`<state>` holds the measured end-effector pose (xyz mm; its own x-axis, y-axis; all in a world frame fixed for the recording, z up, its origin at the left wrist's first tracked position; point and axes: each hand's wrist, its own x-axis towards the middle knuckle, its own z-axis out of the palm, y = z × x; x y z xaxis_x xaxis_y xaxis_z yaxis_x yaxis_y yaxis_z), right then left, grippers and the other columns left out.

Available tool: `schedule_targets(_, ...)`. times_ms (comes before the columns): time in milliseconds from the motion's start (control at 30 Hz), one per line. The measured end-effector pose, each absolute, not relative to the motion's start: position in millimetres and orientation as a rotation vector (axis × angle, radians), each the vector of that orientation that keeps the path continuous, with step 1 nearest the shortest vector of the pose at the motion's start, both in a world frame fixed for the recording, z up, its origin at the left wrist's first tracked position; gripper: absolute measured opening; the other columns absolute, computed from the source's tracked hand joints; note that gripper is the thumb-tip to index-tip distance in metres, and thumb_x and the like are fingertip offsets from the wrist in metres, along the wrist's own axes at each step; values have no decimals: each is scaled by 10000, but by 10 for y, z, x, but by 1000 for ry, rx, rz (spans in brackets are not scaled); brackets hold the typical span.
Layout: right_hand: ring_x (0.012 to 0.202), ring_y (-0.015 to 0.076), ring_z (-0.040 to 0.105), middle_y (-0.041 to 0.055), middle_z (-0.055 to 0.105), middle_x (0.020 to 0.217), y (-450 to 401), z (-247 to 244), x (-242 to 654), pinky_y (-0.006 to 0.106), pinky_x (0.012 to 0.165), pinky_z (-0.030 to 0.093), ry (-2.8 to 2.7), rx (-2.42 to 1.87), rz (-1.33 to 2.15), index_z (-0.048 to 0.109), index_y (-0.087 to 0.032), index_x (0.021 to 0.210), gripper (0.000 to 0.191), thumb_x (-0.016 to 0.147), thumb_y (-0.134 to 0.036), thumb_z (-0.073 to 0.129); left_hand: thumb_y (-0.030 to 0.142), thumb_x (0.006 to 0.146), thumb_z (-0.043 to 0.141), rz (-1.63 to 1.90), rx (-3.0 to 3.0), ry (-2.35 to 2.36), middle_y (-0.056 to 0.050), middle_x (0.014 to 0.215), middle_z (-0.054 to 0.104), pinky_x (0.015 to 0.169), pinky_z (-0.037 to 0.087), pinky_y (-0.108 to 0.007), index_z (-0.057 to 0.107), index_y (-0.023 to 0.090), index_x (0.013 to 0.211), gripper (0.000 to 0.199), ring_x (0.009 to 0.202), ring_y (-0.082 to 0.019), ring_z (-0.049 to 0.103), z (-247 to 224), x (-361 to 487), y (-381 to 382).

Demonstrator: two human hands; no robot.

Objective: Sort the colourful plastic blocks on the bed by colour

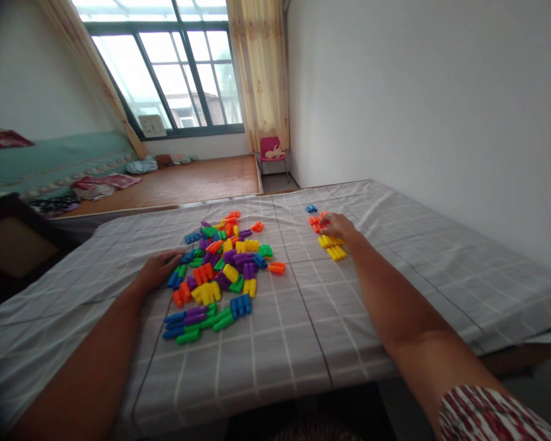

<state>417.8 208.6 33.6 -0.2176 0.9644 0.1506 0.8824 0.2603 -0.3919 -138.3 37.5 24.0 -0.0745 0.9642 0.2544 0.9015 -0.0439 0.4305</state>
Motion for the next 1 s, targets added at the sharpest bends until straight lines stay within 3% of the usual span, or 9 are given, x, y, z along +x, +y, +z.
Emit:
schedule_targets(200, 794, 184, 623, 61, 708, 863, 2063, 590, 4495, 259, 681, 464, -2131, -1676, 525, 724, -167, 934, 354, 772, -471, 639, 622, 794, 403, 746, 2059, 2090, -83, 1166, 695, 1009, 440, -348, 721, 189, 1044, 592, 1101, -260, 616, 253, -1386, 376)
schedule_targets(400, 702, 147, 557, 37, 662, 829, 1922, 637, 4462, 230, 575, 411, -2305, -1655, 949, 723, -184, 1008, 559, 718, -652, 627, 625, 792, 419, 748, 2108, 2072, -75, 1143, 706, 985, 460, -319, 729, 187, 1035, 589, 1085, -258, 629, 204, -1457, 417)
schedule_targets(533, 707, 156, 558, 55, 665, 832, 1974, 573, 4429, 234, 583, 412, -2426, -1512, 1028, 742, -153, 952, 574, 675, -648, 655, 597, 798, 430, 748, 2115, 2073, -69, 1143, 707, 986, 461, -312, 729, 192, 1043, 559, 1076, -254, 634, 170, -1493, 430)
schedule_targets(1000, 777, 188, 592, 63, 677, 929, 1921, 661, 4419, 223, 554, 446, -2475, -1600, 1181, 726, -223, 1057, 537, 634, -553, 707, 590, 807, 434, 745, 2113, 2064, -72, 1161, 699, 1000, 450, -335, 727, 190, 1055, 554, 1105, -263, 619, 167, -1504, 423)
